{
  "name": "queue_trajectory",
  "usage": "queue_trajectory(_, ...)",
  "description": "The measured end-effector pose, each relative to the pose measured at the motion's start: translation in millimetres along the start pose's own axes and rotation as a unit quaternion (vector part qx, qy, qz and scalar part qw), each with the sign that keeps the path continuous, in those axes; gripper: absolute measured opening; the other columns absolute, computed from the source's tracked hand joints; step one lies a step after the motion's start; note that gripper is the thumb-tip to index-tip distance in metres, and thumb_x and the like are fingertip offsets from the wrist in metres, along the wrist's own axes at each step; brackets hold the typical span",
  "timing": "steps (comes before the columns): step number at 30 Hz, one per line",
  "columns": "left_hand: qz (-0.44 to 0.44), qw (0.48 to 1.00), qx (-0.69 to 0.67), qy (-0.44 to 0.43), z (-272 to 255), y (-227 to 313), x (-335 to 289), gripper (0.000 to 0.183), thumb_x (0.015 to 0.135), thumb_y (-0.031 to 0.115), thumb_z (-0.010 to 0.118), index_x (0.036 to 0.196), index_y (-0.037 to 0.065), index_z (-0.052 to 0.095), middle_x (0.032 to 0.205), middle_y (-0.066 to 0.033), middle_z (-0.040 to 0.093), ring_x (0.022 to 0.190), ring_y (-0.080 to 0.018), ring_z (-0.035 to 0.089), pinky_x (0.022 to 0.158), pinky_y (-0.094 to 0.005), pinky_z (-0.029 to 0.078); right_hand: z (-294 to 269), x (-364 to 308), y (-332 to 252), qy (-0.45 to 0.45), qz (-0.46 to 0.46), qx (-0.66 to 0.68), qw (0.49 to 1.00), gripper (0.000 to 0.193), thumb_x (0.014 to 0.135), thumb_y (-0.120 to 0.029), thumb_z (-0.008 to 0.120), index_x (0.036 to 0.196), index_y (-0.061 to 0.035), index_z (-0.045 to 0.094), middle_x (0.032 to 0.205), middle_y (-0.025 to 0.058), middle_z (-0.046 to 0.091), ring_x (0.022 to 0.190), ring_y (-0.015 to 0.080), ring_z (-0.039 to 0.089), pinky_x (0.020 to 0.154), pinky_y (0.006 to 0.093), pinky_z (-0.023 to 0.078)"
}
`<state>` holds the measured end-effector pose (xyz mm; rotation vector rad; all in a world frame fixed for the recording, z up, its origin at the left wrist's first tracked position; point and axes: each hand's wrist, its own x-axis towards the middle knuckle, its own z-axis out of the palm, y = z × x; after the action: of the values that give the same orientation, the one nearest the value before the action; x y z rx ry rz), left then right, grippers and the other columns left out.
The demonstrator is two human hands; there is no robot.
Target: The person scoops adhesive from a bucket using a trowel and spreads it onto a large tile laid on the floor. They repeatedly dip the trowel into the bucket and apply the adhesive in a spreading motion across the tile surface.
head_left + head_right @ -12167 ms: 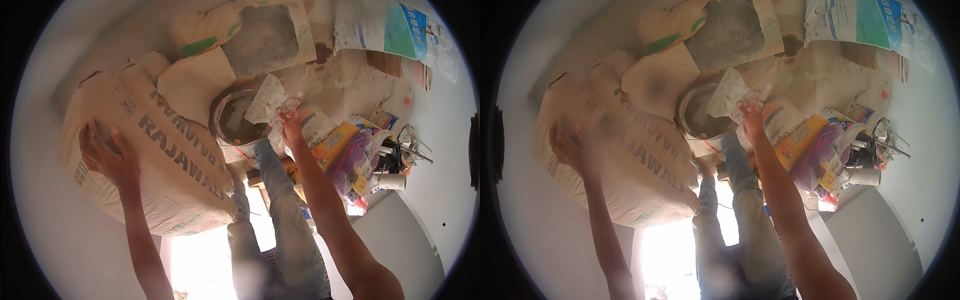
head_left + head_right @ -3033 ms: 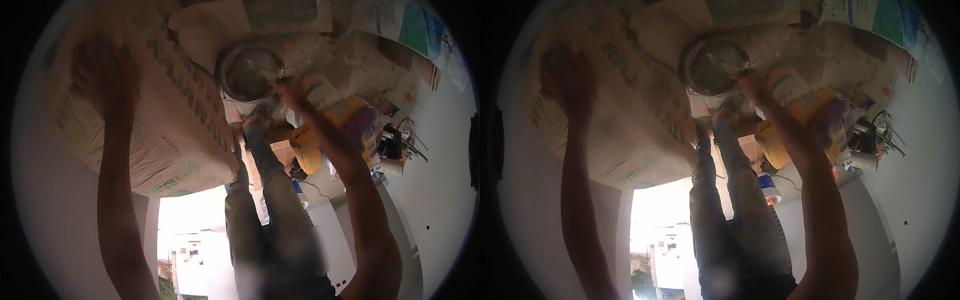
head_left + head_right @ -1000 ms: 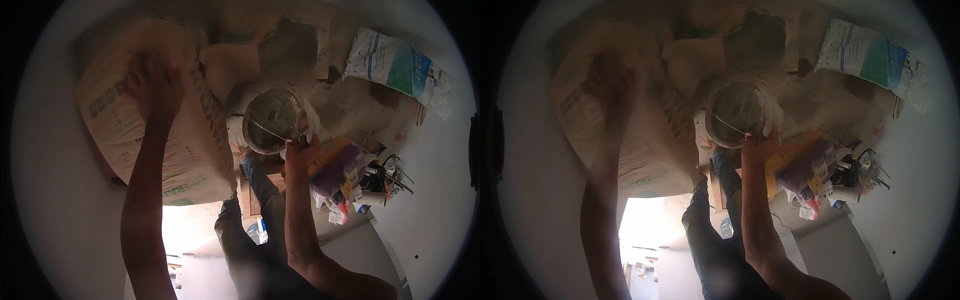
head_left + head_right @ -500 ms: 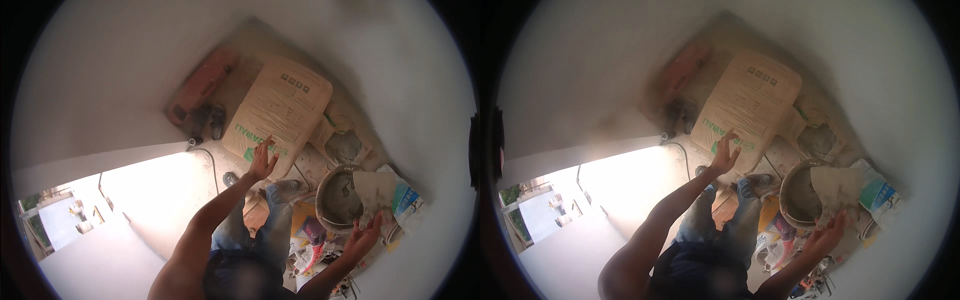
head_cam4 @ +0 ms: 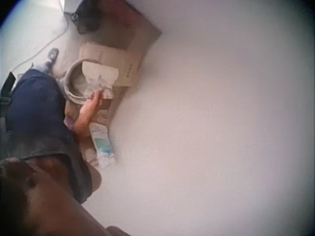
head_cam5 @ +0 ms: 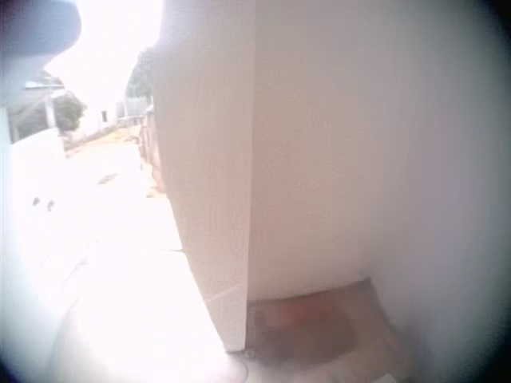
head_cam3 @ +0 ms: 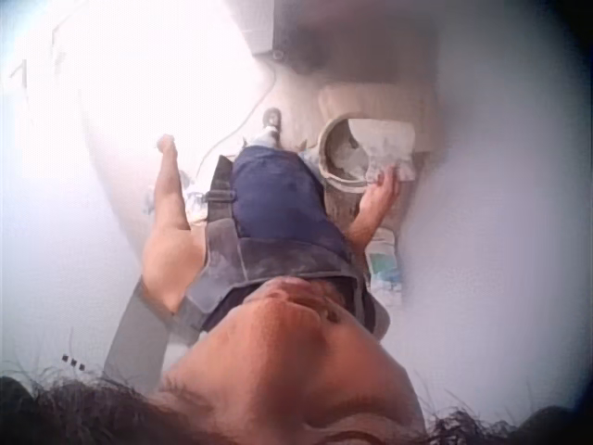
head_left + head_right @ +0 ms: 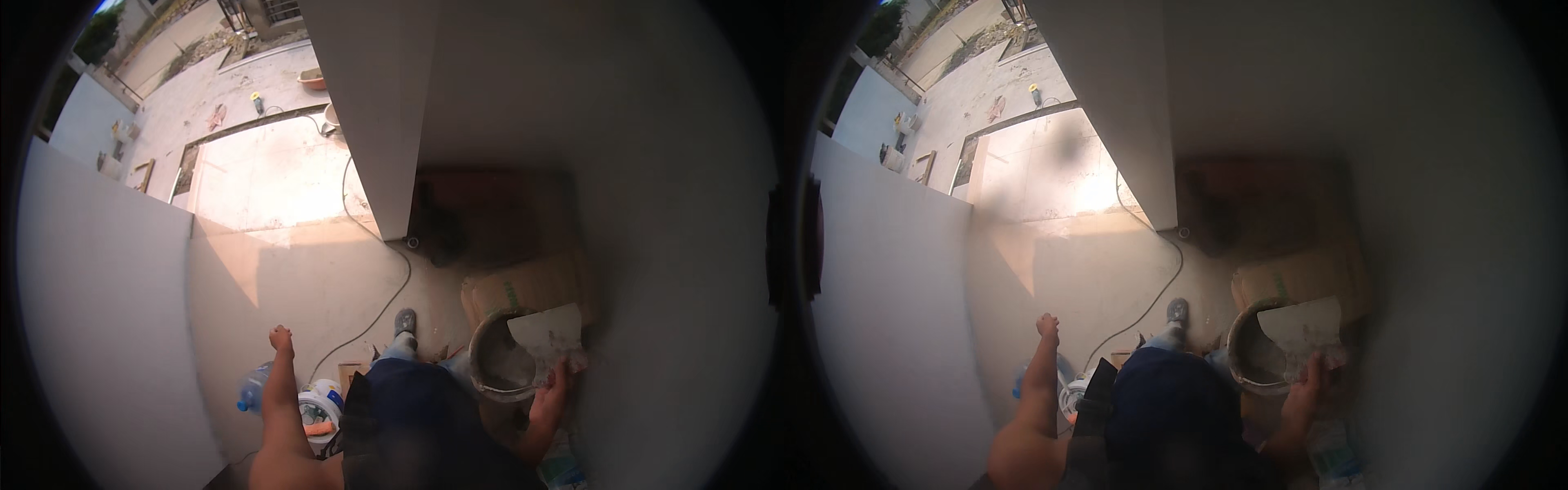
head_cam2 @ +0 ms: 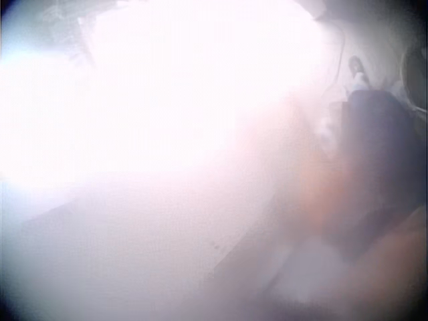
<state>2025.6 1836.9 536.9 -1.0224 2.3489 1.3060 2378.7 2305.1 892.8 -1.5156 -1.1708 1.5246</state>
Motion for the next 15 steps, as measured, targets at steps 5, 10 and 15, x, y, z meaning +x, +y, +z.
queue_trajectory(5, -0.103, 0.977, 0.044, -0.179, 16, -60, -71, 0.026, 0.09, 0.023, 0.05, 0.108, 0.006, 0.058, 0.089, -0.0077, 0.067, 0.072, -0.0163, 0.063, 0.057, -0.0318, 0.046, 121, -10, 33, -0.173, 0.114, 0.046, 0.977, 0.034, 0.094, -0.018, 0.062, 0.122, -0.0001, 0.055, 0.118, 0.007, 0.06, 0.107, 0.0168, 0.056, 0.089, 0.0313, 0.045)
queue_trajectory(10, -0.083, 0.96, -0.028, -0.265, 27, -99, -137, 0.026, 0.092, 0.023, 0.051, 0.099, 0.001, 0.062, 0.083, -0.01, 0.068, 0.064, -0.0157, 0.064, 0.052, -0.0279, 0.047, 248, -16, 45, -0.424, 0.104, 0.016, 0.899, 0.027, 0.096, -0.016, 0.059, 0.117, 0.0017, 0.059, 0.112, 0.0071, 0.064, 0.099, 0.0131, 0.061, 0.086, 0.028, 0.048)
queue_trajectory(15, -0.145, 0.97, -0.152, -0.123, -3, -129, -178, 0.028, 0.093, 0.025, 0.051, 0.103, 0.001, 0.061, 0.085, -0.0094, 0.069, 0.067, -0.0161, 0.066, 0.057, -0.0266, 0.049, 363, -51, 35, -0.604, 0.142, -0.079, 0.78, 0.023, 0.095, -0.021, 0.061, 0.098, 0.0011, 0.067, 0.09, 0.0028, 0.066, 0.079, 0.0076, 0.057, 0.072, 0.0246, 0.046)
